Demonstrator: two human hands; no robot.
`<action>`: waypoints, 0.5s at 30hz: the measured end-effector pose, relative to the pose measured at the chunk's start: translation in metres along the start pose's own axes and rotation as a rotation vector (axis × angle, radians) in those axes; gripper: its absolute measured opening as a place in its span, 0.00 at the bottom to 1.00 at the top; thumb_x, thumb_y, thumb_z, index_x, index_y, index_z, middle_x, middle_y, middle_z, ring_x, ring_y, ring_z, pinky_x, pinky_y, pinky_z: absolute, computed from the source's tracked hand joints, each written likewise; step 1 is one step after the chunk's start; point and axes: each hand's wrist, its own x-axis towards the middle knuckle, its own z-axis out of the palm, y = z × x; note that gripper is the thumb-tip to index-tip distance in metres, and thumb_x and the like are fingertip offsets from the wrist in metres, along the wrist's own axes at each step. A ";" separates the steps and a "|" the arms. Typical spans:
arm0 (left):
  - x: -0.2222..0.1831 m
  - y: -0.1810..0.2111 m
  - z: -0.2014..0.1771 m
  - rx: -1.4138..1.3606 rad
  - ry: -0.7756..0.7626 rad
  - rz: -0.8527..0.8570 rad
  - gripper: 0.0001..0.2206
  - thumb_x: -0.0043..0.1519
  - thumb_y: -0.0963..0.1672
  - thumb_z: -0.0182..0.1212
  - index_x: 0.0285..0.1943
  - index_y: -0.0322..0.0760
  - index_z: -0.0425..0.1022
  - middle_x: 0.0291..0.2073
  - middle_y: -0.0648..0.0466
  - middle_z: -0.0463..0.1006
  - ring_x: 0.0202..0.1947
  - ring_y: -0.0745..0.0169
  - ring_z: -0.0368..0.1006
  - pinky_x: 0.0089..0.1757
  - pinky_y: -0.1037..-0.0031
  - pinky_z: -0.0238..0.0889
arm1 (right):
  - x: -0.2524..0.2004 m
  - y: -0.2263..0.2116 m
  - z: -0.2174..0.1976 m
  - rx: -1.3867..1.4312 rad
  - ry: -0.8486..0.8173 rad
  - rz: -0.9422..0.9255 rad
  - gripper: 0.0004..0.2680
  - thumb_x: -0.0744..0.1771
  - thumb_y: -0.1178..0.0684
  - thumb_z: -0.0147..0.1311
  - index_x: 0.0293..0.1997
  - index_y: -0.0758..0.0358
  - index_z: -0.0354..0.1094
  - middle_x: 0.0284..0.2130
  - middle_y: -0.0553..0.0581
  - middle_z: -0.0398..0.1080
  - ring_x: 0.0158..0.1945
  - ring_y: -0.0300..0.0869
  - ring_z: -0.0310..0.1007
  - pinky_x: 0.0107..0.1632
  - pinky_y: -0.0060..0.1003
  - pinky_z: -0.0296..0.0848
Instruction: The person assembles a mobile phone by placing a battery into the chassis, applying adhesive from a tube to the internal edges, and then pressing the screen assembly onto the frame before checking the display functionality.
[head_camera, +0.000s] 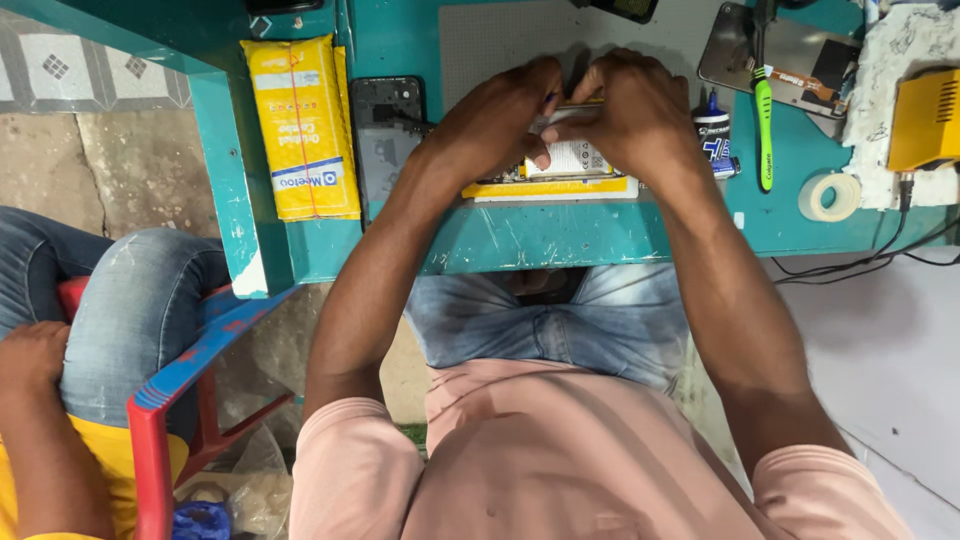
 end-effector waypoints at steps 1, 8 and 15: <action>-0.001 0.001 -0.001 -0.005 0.003 -0.001 0.26 0.43 0.38 0.78 0.43 0.34 0.62 0.35 0.42 0.78 0.42 0.34 0.75 0.39 0.53 0.66 | -0.002 -0.001 0.003 -0.031 0.055 -0.029 0.16 0.56 0.43 0.76 0.36 0.60 0.78 0.41 0.60 0.75 0.50 0.55 0.73 0.52 0.56 0.64; -0.008 0.009 -0.007 -0.001 0.010 0.017 0.25 0.45 0.37 0.78 0.44 0.33 0.63 0.36 0.41 0.78 0.43 0.33 0.75 0.38 0.53 0.64 | -0.023 -0.003 0.011 -0.053 0.243 -0.132 0.15 0.59 0.42 0.76 0.37 0.58 0.79 0.40 0.57 0.75 0.50 0.53 0.71 0.51 0.55 0.58; -0.010 0.012 -0.004 -0.076 -0.001 -0.031 0.23 0.46 0.36 0.76 0.43 0.34 0.64 0.37 0.45 0.80 0.43 0.41 0.78 0.40 0.57 0.67 | -0.015 0.001 0.022 -0.076 0.320 -0.120 0.14 0.57 0.41 0.76 0.30 0.59 0.77 0.37 0.58 0.74 0.49 0.54 0.71 0.46 0.54 0.58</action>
